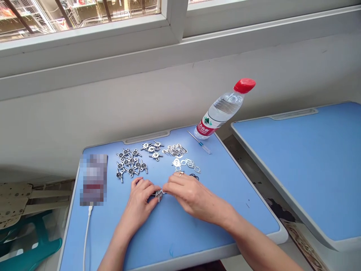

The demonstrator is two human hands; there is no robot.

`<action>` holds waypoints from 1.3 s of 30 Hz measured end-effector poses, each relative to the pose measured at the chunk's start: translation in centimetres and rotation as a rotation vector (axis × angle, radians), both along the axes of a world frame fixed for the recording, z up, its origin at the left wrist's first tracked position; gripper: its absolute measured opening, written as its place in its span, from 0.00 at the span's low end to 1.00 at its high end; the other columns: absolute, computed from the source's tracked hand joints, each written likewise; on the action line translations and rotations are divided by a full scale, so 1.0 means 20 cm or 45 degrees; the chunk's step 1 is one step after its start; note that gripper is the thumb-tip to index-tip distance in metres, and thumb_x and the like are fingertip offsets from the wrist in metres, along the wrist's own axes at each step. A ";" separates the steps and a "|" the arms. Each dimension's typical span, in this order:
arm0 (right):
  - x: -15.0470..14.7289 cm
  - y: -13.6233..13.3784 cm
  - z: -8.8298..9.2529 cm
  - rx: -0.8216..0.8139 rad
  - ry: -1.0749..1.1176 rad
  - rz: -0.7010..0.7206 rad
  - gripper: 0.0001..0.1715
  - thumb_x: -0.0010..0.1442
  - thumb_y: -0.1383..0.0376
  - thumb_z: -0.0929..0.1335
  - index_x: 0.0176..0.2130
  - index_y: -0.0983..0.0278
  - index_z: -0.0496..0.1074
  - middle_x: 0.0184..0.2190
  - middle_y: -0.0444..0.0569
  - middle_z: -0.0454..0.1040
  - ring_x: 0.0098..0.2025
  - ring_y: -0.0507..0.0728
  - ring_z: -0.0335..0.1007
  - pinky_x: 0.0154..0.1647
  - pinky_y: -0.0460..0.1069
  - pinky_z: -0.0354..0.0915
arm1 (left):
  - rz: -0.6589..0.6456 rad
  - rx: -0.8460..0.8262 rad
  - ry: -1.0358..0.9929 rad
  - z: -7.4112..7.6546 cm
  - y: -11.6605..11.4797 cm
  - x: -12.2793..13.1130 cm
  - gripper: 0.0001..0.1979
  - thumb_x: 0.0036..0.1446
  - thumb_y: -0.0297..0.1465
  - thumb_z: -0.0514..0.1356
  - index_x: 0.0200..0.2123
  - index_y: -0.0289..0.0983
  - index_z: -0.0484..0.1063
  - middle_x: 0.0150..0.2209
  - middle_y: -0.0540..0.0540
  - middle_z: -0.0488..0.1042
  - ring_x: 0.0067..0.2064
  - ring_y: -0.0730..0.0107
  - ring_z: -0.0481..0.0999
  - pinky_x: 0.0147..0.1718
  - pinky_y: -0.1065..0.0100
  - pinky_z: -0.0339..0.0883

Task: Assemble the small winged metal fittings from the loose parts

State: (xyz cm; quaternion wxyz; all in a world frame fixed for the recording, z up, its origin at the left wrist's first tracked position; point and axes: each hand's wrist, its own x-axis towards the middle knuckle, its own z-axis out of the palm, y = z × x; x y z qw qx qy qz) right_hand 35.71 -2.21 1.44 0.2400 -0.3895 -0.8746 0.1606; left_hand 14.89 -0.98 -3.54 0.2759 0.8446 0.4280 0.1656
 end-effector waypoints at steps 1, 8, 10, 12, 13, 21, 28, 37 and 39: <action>-0.01 -0.01 0.00 0.029 -0.021 0.002 0.22 0.62 0.79 0.55 0.38 0.67 0.73 0.27 0.48 0.67 0.31 0.54 0.59 0.32 0.49 0.60 | 0.001 0.001 -0.003 0.00 0.00 0.00 0.10 0.60 0.25 0.57 0.41 0.43 0.73 0.33 0.51 0.72 0.38 0.67 0.71 0.56 0.53 0.54; -0.11 -0.06 -0.02 0.253 -0.024 0.039 0.19 0.61 0.78 0.56 0.27 0.65 0.68 0.22 0.47 0.64 0.26 0.54 0.52 0.27 0.49 0.54 | -0.009 0.030 -0.023 -0.01 -0.01 0.00 0.10 0.61 0.25 0.55 0.42 0.43 0.73 0.33 0.50 0.71 0.38 0.66 0.70 0.56 0.52 0.54; -0.13 -0.06 -0.03 0.298 0.022 0.029 0.19 0.61 0.78 0.56 0.27 0.65 0.67 0.22 0.47 0.64 0.25 0.54 0.51 0.26 0.49 0.53 | 0.005 0.033 -0.025 -0.01 -0.02 0.00 0.10 0.61 0.25 0.55 0.40 0.43 0.73 0.33 0.50 0.70 0.37 0.66 0.70 0.56 0.52 0.54; -0.14 -0.05 -0.04 0.306 0.034 0.007 0.18 0.62 0.77 0.56 0.29 0.65 0.67 0.23 0.47 0.65 0.25 0.54 0.53 0.27 0.49 0.53 | 0.020 0.052 -0.033 -0.01 -0.02 0.01 0.09 0.60 0.24 0.55 0.37 0.42 0.72 0.32 0.50 0.70 0.36 0.67 0.69 0.56 0.52 0.54; -0.14 -0.05 -0.04 0.309 0.038 -0.001 0.17 0.62 0.77 0.57 0.29 0.65 0.67 0.23 0.47 0.65 0.26 0.55 0.53 0.27 0.49 0.53 | 0.025 0.060 -0.041 -0.01 -0.03 0.01 0.09 0.59 0.23 0.55 0.34 0.42 0.72 0.31 0.51 0.69 0.36 0.67 0.69 0.56 0.52 0.54; -0.15 -0.03 -0.04 0.235 0.125 0.115 0.17 0.61 0.79 0.54 0.33 0.65 0.66 0.25 0.47 0.68 0.26 0.54 0.54 0.30 0.49 0.57 | 0.090 0.086 -0.016 0.00 -0.04 0.03 0.10 0.55 0.19 0.57 0.26 0.39 0.66 0.29 0.53 0.67 0.36 0.69 0.68 0.54 0.56 0.55; -0.15 -0.02 -0.05 0.227 0.089 0.067 0.17 0.62 0.78 0.55 0.29 0.64 0.64 0.23 0.47 0.65 0.24 0.54 0.56 0.27 0.49 0.57 | 0.096 0.119 -0.035 0.00 -0.05 0.03 0.11 0.53 0.17 0.57 0.27 0.39 0.67 0.30 0.53 0.67 0.36 0.71 0.68 0.55 0.59 0.54; -0.20 -0.02 -0.08 0.316 0.156 0.085 0.17 0.64 0.76 0.55 0.28 0.63 0.62 0.22 0.46 0.65 0.25 0.54 0.57 0.25 0.48 0.55 | 0.106 0.239 -0.047 -0.07 -0.04 0.02 0.11 0.52 0.17 0.56 0.26 0.39 0.66 0.28 0.54 0.66 0.35 0.72 0.68 0.57 0.58 0.53; -0.20 -0.01 -0.08 0.322 0.149 0.081 0.17 0.66 0.74 0.55 0.29 0.64 0.62 0.23 0.46 0.66 0.25 0.54 0.57 0.26 0.48 0.56 | 0.113 0.253 -0.064 -0.06 -0.03 0.02 0.11 0.52 0.17 0.56 0.26 0.39 0.66 0.28 0.54 0.66 0.35 0.72 0.68 0.57 0.57 0.52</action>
